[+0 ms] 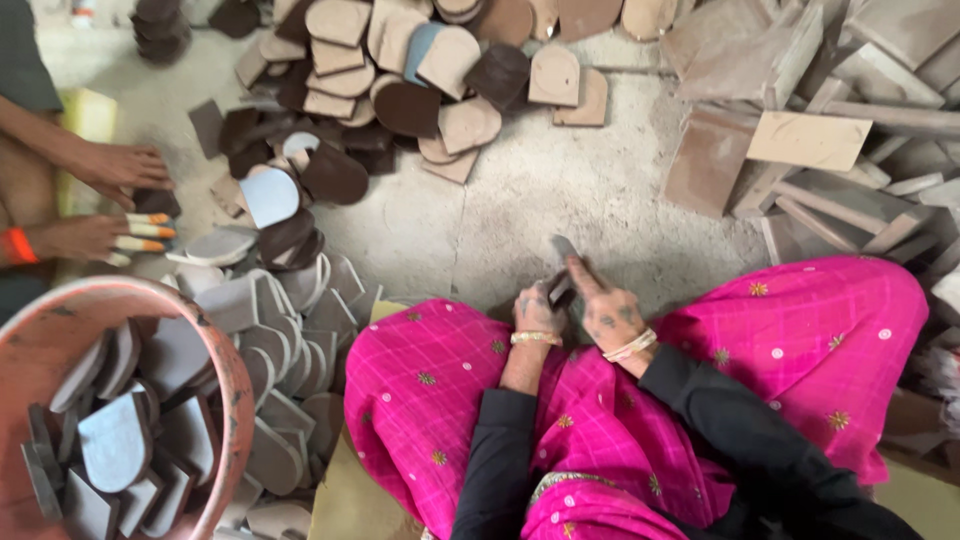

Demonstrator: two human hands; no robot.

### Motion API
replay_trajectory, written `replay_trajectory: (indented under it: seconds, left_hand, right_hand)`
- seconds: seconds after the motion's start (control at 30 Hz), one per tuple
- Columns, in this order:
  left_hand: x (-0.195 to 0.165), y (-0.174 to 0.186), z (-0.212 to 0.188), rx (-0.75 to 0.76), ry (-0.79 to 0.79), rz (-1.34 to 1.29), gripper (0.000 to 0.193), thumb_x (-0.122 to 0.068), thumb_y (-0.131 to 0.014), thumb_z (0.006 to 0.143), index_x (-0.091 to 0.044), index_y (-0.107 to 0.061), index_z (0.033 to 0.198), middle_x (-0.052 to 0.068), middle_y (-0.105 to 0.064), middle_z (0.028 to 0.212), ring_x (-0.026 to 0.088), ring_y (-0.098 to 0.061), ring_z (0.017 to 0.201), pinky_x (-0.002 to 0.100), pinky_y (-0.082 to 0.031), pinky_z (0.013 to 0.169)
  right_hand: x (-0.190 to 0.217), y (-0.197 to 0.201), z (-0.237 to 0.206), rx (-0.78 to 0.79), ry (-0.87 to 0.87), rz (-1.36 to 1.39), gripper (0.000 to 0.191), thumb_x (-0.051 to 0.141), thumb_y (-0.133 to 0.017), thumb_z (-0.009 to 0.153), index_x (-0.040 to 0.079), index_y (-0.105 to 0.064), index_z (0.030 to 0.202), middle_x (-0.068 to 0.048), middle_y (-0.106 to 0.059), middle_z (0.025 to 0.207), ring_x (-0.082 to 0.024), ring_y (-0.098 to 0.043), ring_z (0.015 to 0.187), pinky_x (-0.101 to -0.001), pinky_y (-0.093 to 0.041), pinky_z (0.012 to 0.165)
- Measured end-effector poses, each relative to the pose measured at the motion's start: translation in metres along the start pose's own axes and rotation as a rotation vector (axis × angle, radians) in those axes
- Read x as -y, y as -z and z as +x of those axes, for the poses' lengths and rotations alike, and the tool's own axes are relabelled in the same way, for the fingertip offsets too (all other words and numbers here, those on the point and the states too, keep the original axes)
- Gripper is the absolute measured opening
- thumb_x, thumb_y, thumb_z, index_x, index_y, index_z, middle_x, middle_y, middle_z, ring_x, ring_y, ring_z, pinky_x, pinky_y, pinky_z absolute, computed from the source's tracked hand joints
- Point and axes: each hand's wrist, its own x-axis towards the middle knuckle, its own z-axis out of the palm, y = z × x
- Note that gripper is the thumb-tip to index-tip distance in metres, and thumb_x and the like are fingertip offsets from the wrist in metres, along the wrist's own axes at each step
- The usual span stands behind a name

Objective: The person sits on the floor and sands small arch-shaped shoe components one at a time, rubbing a sanding block over each piece's surface, then places the finished piece into a large basin beside her. Other workers handle similar pieces nearby.

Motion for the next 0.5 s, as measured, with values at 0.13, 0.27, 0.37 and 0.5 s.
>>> replay_trajectory:
  seconds: [0.13, 0.27, 0.37, 0.5]
  left_hand:
    - [0.000, 0.001, 0.000, 0.067, 0.123, 0.115, 0.032, -0.025, -0.079, 0.082, -0.018, -0.076, 0.113, 0.018, -0.076, 0.097, 0.037, -0.074, 0.093, 0.047, -0.061, 0.083]
    - [0.003, 0.004, -0.003, 0.037, 0.071, -0.002, 0.045, -0.021, -0.077, 0.079, -0.024, -0.077, 0.124, 0.018, -0.075, 0.099, 0.038, -0.073, 0.091, 0.047, -0.059, 0.082]
    - [0.005, 0.002, 0.000, 0.020, 0.012, -0.079, 0.043, -0.024, -0.078, 0.079, -0.021, -0.077, 0.122, 0.019, -0.075, 0.099, 0.038, -0.073, 0.092, 0.047, -0.059, 0.081]
    - [0.011, -0.009, 0.008, 0.056, 0.052, -0.039, 0.030, -0.029, -0.080, 0.079, -0.011, -0.075, 0.104, 0.020, -0.075, 0.092, 0.040, -0.073, 0.090, 0.048, -0.060, 0.078]
  right_hand:
    - [0.006, -0.011, -0.001, -0.115, 0.171, -0.028, 0.077, -0.002, -0.054, 0.075, 0.010, -0.047, 0.150, -0.032, -0.066, 0.138, -0.043, -0.072, 0.078, -0.0472, -0.056, 0.056]
    - [-0.011, -0.017, 0.018, 0.206, -0.201, -0.076, 0.070, 0.006, -0.057, 0.091, 0.022, -0.050, 0.159, -0.023, -0.072, 0.099, -0.040, -0.071, 0.079, -0.0494, -0.058, 0.074]
    - [-0.014, -0.012, 0.016, 0.087, -0.113, -0.010, 0.076, 0.006, -0.058, 0.084, 0.019, -0.048, 0.159, -0.022, -0.067, 0.099, -0.042, -0.071, 0.075, -0.0499, -0.059, 0.074]
    - [0.008, 0.004, 0.005, -0.011, 0.080, -0.077, 0.076, 0.001, -0.057, 0.079, 0.011, -0.046, 0.153, -0.026, -0.055, 0.148, -0.040, -0.070, 0.068, -0.0459, -0.060, 0.060]
